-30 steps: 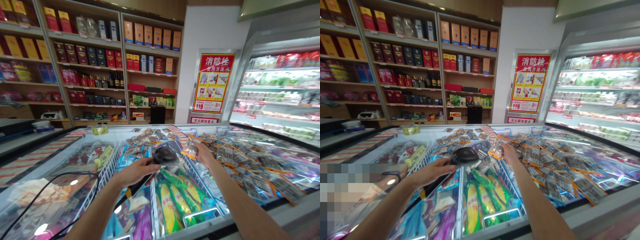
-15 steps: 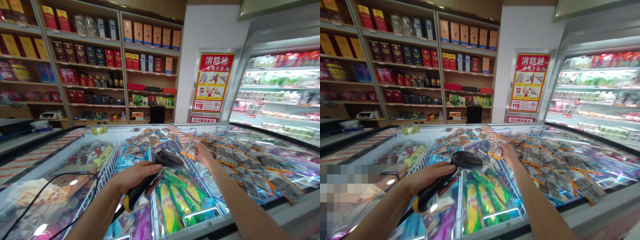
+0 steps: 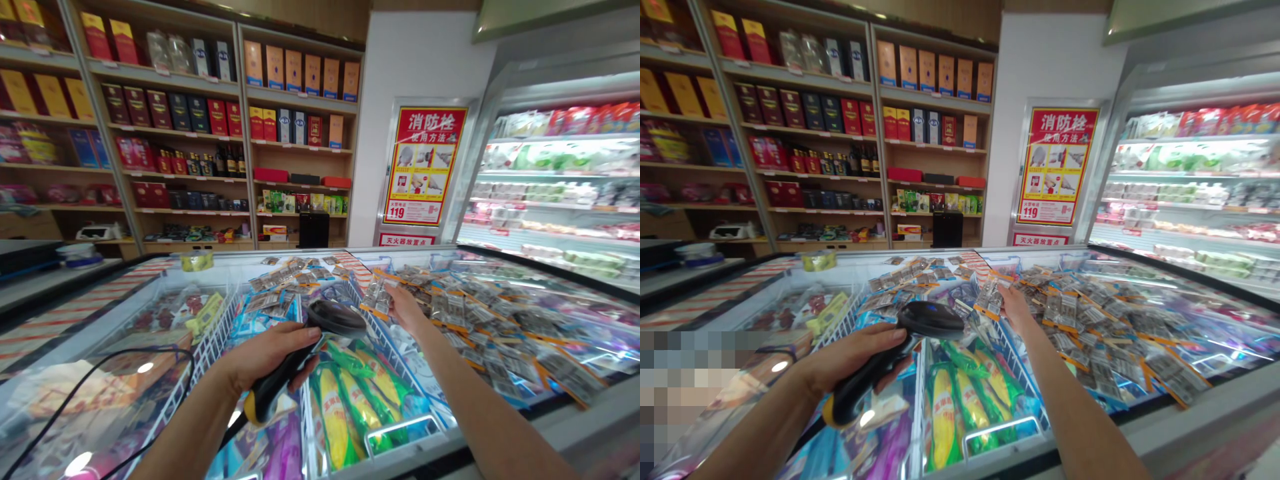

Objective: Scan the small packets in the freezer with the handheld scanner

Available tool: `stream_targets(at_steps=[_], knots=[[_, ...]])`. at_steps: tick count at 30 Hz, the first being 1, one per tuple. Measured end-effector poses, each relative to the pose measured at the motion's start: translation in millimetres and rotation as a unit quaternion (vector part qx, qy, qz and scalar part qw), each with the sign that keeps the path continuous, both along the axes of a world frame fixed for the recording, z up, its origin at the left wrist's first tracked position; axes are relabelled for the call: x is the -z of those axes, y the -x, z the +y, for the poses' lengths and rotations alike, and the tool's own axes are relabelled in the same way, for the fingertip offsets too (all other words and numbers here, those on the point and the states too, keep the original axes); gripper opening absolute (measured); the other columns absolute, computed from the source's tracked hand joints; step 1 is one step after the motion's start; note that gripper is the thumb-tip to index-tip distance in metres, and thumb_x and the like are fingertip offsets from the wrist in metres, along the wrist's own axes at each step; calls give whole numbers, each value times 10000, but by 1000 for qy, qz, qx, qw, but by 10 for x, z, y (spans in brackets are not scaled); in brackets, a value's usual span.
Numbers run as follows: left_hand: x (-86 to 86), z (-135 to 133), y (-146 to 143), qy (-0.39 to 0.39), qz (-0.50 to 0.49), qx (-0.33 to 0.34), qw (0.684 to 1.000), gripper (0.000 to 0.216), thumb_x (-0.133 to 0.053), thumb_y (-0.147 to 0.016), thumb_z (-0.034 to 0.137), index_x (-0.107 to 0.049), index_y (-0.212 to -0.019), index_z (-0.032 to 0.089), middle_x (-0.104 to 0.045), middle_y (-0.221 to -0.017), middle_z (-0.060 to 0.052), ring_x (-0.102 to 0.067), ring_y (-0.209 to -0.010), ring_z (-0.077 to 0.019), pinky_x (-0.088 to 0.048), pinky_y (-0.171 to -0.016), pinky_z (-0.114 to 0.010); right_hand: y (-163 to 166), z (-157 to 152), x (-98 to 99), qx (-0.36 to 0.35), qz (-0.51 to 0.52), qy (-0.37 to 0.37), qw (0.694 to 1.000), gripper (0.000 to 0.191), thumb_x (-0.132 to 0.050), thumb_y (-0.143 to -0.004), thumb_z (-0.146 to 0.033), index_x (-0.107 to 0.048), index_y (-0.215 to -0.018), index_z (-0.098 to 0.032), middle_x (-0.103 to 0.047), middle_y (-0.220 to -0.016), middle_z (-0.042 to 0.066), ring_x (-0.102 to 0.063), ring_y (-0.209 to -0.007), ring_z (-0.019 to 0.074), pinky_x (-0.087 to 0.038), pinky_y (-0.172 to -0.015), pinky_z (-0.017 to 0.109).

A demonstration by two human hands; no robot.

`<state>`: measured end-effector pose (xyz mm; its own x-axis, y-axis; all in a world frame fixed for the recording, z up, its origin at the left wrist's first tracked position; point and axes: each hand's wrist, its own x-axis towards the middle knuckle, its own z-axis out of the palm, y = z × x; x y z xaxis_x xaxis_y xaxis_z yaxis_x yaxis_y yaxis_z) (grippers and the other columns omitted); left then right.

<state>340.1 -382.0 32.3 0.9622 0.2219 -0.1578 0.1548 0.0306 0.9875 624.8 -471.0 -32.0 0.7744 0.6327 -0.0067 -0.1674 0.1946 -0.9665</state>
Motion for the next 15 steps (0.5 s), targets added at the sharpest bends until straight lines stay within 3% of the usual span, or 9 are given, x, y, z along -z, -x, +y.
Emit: stream_targets(at_steps=[9,15], knots=[[-29,44,32,-11,3,-11,1000,413,-537,-707,548,-548,-696,136,-572,-584,-18,-463,-416,-80,-329,-421,-203,61,-37,-66,13,9,2,1000,84,-532,-725,-267,-541,-796,-223,-662,-611,-24,-646,-623,181,-514,-568,298],[-75,127,62,-15,-18,-67,997,440,-550,-669,583,-513,-642,146,-517,-498,19,-444,-385,-74,-317,-404,-198,-428,-173,-94,94,9,-30,995,53,-521,-713,-250,-534,-746,-211,-641,-608,-12,-615,-555,157,-512,-560,302]])
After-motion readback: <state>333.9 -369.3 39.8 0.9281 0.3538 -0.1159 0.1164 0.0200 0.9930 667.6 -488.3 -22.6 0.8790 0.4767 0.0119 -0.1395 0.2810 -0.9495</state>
